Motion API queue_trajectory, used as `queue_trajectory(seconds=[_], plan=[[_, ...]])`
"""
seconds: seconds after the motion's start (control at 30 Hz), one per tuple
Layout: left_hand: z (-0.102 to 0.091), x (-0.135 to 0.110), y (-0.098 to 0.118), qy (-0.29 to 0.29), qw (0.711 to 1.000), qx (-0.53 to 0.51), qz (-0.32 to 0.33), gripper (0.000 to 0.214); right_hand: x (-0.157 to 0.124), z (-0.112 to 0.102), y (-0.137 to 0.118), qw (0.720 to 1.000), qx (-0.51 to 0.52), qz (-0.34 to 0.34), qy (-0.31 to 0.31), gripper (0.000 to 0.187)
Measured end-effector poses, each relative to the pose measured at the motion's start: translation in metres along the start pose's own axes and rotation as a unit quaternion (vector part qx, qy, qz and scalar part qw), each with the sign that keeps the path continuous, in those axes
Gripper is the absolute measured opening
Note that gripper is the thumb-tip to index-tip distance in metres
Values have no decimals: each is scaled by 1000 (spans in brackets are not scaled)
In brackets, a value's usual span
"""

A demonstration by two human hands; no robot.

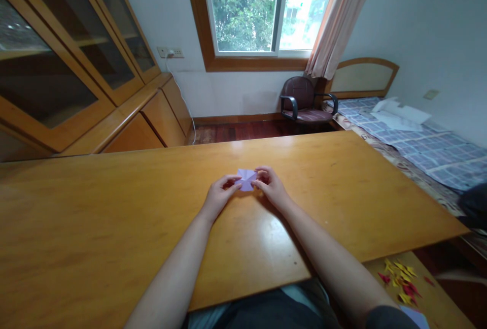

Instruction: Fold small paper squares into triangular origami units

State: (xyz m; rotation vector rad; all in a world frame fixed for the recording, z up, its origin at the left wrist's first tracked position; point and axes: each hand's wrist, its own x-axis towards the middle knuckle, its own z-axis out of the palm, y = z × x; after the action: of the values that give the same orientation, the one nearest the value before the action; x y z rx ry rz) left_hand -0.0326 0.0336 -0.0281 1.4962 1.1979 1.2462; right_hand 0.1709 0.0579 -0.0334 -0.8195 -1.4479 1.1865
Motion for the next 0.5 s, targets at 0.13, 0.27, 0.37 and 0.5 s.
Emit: queue_trajectory(seconds=[0.13,0.27,0.37,0.5], plan=[[0,0,2,16,1000,0,-7,31,-2,2,-5,995,-95,-8,4,32],[0,0,4,23,999,-16,-16,32,-3,2,-9,984,-168,-48,-22,33],[1,0,6,24,999,-31,-22,30,-3,1,-9,978,-193,-65,-31,30],[2,0,10,34,998,-45,-26,28,-3,0,-9,977,-199,-68,-27,29]])
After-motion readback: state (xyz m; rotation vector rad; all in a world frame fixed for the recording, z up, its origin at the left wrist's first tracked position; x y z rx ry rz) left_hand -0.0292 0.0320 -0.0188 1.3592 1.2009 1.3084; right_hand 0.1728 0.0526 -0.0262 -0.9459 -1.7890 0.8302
